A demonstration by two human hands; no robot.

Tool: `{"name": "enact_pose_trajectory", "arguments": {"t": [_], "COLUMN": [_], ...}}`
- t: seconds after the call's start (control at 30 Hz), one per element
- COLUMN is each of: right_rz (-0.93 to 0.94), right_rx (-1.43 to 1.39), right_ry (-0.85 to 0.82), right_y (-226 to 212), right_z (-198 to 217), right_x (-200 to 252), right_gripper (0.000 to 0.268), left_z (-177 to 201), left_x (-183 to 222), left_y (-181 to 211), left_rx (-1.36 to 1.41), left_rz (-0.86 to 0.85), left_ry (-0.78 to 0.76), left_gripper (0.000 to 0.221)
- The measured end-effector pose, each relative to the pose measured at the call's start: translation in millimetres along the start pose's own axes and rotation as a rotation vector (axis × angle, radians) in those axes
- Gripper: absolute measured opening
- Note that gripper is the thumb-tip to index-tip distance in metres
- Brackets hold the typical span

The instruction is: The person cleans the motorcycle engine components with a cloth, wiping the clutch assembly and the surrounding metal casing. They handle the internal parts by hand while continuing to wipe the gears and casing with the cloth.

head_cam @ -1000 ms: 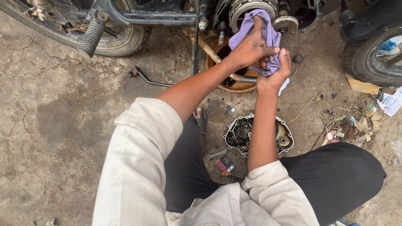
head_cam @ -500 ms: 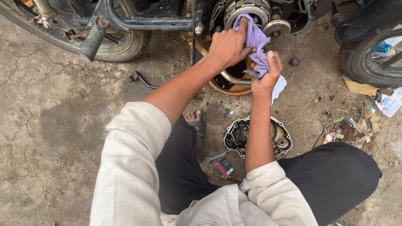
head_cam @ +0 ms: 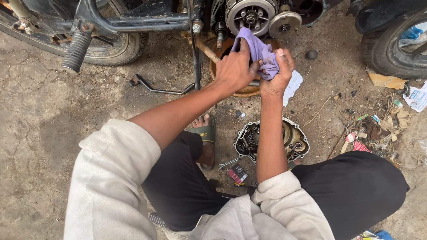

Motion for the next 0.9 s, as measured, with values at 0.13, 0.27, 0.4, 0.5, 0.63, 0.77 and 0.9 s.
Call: {"name": "enact_pose_trajectory", "arguments": {"t": [0.13,0.27,0.4,0.5,0.63,0.77,0.9], "right_rz": [0.012,0.016,-0.001,0.016,0.036,0.029,0.043], "right_rx": [0.018,0.039,0.053,0.072,0.07,0.033,0.04], "right_ry": [-0.014,-0.036,-0.038,-0.035,-0.035,-0.06,-0.087], "right_y": [3.9,-1.7,-4.0,-2.0,2.6,-3.9,-3.6], "right_z": [4.1,-7.9,-15.3,-11.2,0.3,-11.2,-8.7], "right_x": [-2.4,-1.2,4.0,0.3,-3.2,4.6,1.5], "right_gripper": [0.021,0.02,0.02,0.021,0.022,0.022,0.022], "left_z": [28.9,35.6,24.2,26.8,44.9,45.3,27.3], "left_x": [1.1,-17.0,-27.1,-35.5,-32.0,-31.0,-48.6], "left_y": [7.2,1.2,-2.1,-3.5,8.3,19.7,-3.2], "left_rx": [-0.028,-0.087,-0.194,-0.378,-0.827,-1.264,-0.876], "left_rz": [0.041,0.004,-0.026,-0.135,-0.251,-0.286,-0.239], "left_ry": [0.031,0.082,0.15,0.161,-0.013,-0.136,-0.025], "left_gripper": [0.085,0.089,0.095,0.094,0.041,0.051,0.057]}}
Point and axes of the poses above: each hand's wrist, its own x-axis away from the middle knuckle, its own z-axis out of the back of the hand, y = z × x, the point moved 5 cm from there along -x, towards the middle knuckle, and after that the axes turned 7 degrees about -z, right-handed, at the moved point
